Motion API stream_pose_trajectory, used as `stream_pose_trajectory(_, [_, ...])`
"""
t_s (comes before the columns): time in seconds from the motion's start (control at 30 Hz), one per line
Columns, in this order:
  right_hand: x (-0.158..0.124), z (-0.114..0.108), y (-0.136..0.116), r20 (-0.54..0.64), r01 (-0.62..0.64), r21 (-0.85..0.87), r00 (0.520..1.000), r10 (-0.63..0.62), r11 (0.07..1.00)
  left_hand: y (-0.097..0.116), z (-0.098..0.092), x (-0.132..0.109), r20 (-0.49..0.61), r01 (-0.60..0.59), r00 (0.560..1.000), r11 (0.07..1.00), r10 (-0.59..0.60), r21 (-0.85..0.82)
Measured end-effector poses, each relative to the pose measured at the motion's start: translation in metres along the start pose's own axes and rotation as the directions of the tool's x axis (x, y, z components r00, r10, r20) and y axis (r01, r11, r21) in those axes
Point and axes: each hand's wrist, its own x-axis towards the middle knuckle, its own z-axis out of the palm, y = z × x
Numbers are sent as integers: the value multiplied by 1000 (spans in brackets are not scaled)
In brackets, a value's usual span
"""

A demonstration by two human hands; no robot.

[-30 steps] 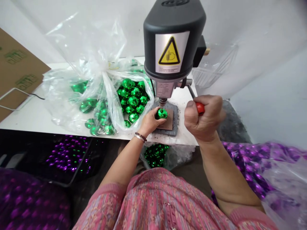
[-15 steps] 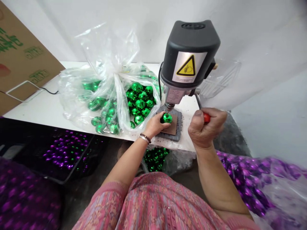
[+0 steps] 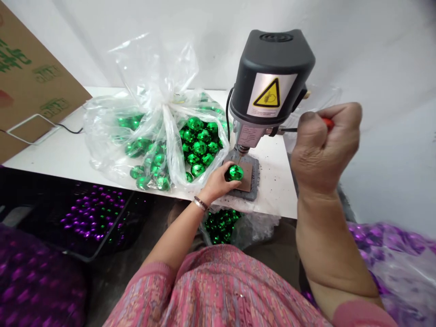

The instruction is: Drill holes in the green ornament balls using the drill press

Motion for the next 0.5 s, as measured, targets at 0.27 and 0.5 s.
stream_pose_trajectory(0.27, [-2,-1,-2,0,4,15,1000,-4,1000,-6,-44,-45,336,-42,939,996,66,-77])
stream_pose_trajectory(0.5, [-2,-4,-4,43,25,121,999,-30,992,-20,-68,-11,-294,246,946,893,-137,376])
